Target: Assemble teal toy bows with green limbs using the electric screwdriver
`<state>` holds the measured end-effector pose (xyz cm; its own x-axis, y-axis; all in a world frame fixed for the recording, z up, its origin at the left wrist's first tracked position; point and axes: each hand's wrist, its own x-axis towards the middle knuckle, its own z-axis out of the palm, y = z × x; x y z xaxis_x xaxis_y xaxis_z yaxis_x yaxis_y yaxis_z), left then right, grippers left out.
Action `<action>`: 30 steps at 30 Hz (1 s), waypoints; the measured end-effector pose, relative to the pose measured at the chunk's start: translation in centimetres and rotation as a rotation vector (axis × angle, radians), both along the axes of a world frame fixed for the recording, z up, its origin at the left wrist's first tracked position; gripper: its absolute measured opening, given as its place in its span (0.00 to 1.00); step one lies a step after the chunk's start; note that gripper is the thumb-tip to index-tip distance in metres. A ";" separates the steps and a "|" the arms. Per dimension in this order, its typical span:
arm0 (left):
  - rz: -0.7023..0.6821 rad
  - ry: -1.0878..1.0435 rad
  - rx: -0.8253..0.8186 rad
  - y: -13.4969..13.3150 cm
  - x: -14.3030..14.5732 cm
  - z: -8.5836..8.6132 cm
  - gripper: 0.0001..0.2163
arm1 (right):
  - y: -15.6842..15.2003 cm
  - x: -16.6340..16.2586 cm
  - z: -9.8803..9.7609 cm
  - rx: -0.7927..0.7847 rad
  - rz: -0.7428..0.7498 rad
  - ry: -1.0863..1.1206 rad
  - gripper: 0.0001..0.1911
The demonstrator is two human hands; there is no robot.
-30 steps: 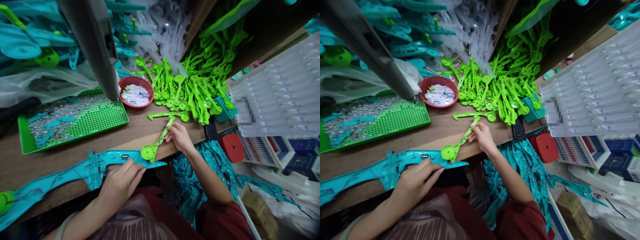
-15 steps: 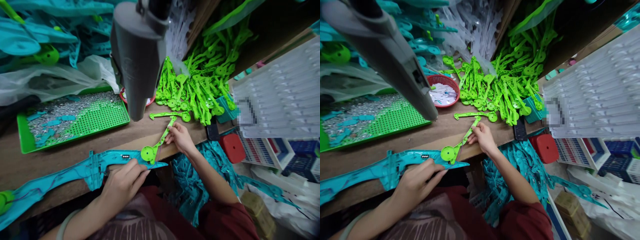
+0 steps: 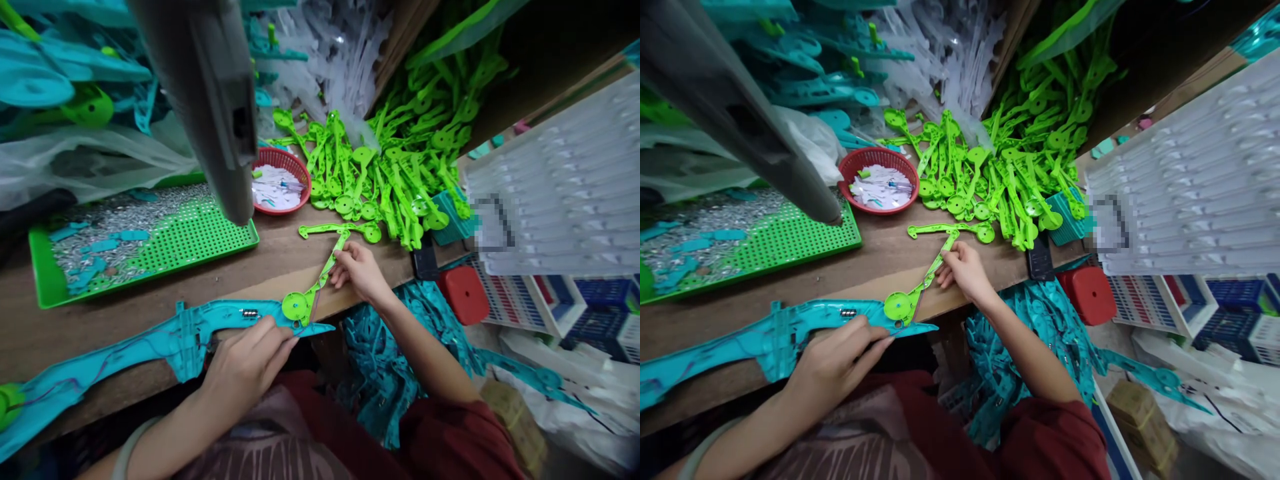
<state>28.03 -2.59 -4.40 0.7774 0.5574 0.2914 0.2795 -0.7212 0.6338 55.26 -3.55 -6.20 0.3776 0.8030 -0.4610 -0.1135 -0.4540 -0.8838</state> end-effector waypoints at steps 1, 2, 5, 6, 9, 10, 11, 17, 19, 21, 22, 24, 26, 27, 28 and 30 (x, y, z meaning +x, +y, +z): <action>0.008 0.011 0.007 0.0 -0.1 0.0 0.05 | -0.2 0.0 0.0 0.011 0.004 -0.115 0.17; 0.017 0.022 0.016 0.1 -0.1 0.0 0.06 | -0.6 0.0 0.0 0.044 0.003 -0.272 0.16; 0.038 0.044 0.049 0.2 -0.2 0.0 0.07 | -2.0 -0.7 0.4 0.279 0.098 -0.771 0.11; 0.041 0.047 0.059 0.2 -0.2 0.0 0.07 | -2.6 -1.0 0.6 0.373 0.199 -0.888 0.09; 0.064 0.045 0.075 0.3 -0.2 0.0 0.07 | -3.9 -2.2 1.1 0.571 0.549 -1.063 0.06; 0.074 0.043 0.078 0.3 -0.3 0.0 0.06 | -4.2 -2.5 1.3 0.598 0.626 -1.098 0.07; 0.085 0.042 0.079 0.3 -0.3 0.0 0.06 | -4.3 -2.7 1.3 0.613 0.677 -1.128 0.07; 0.145 0.064 0.105 0.6 -0.5 0.1 0.06 | -4.2 -2.7 1.0 0.620 0.816 -1.203 0.07; 0.161 0.053 0.104 0.7 -0.4 0.3 0.05 | -4.0 -2.8 0.9 0.600 0.810 -1.202 0.08; 0.169 0.025 0.084 0.7 -0.3 0.4 0.04 | -3.9 -2.9 0.9 0.568 0.814 -1.200 0.08; 0.170 0.013 0.074 0.7 -0.2 0.5 0.04 | -3.8 -3.0 0.9 0.552 0.821 -1.205 0.09; 0.161 0.005 0.063 0.7 -0.1 0.5 0.04 | -3.7 -3.2 1.0 0.524 0.839 -1.228 0.11; 0.136 0.010 0.073 0.6 -0.1 0.5 0.04 | -3.5 -3.4 1.1 0.494 0.852 -1.247 0.13; 0.119 0.017 0.082 0.6 -0.1 0.4 0.04 | -3.3 -3.4 1.3 0.471 0.851 -1.246 0.14; 0.099 0.023 0.090 0.6 -0.1 0.3 0.04 | -3.1 -3.5 1.5 0.442 0.849 -1.236 0.14; 0.051 0.034 0.091 0.4 -0.1 0.1 0.04 | -2.6 -3.5 1.9 0.374 0.856 -1.186 0.12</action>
<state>27.97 -2.16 -4.33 0.7588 0.5692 0.3167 0.3378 -0.7596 0.5558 51.71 -6.13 -4.26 -0.2558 0.9659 0.0407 0.9027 0.2538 -0.3474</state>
